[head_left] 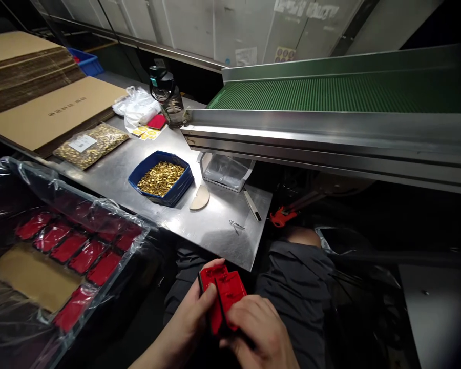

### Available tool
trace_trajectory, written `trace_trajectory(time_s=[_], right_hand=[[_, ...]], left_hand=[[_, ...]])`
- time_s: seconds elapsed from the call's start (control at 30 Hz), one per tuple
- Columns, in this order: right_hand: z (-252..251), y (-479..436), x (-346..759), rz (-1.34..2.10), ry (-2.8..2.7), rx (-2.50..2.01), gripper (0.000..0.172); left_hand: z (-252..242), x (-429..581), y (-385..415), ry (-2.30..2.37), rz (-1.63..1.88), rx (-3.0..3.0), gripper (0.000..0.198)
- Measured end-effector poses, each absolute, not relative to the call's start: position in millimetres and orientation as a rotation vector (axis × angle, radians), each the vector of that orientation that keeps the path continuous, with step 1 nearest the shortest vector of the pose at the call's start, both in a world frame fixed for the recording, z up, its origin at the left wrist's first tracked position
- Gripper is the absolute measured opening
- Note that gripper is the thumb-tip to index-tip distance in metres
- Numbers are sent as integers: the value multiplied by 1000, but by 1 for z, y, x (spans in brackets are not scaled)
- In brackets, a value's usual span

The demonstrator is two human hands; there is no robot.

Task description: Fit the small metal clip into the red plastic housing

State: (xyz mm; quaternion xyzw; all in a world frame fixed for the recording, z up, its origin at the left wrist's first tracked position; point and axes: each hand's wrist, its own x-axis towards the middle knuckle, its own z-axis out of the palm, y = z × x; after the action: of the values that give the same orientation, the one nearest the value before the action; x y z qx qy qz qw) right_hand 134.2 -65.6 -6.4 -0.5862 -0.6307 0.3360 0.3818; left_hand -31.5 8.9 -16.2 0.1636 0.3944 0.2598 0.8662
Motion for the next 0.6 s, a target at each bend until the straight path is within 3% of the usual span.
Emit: trace_trajectory(time_s=[0.13,0.27,0.43,0.6], right_hand=[[-11,-55,146,1533,-550,-1294,35],[-18,-48,149,1651,109,-954,40],[-38,-48,143,1810,108,-926,50],[-62,-30,142,1844,-316,-1203,58]], left_hand=[[-18,-37,7,864,571,382,67],[-25,-43,12,801,627,398,64],[-28,-41,24,687,496,294,72],[-38,-36,23,1027,530,729,53]])
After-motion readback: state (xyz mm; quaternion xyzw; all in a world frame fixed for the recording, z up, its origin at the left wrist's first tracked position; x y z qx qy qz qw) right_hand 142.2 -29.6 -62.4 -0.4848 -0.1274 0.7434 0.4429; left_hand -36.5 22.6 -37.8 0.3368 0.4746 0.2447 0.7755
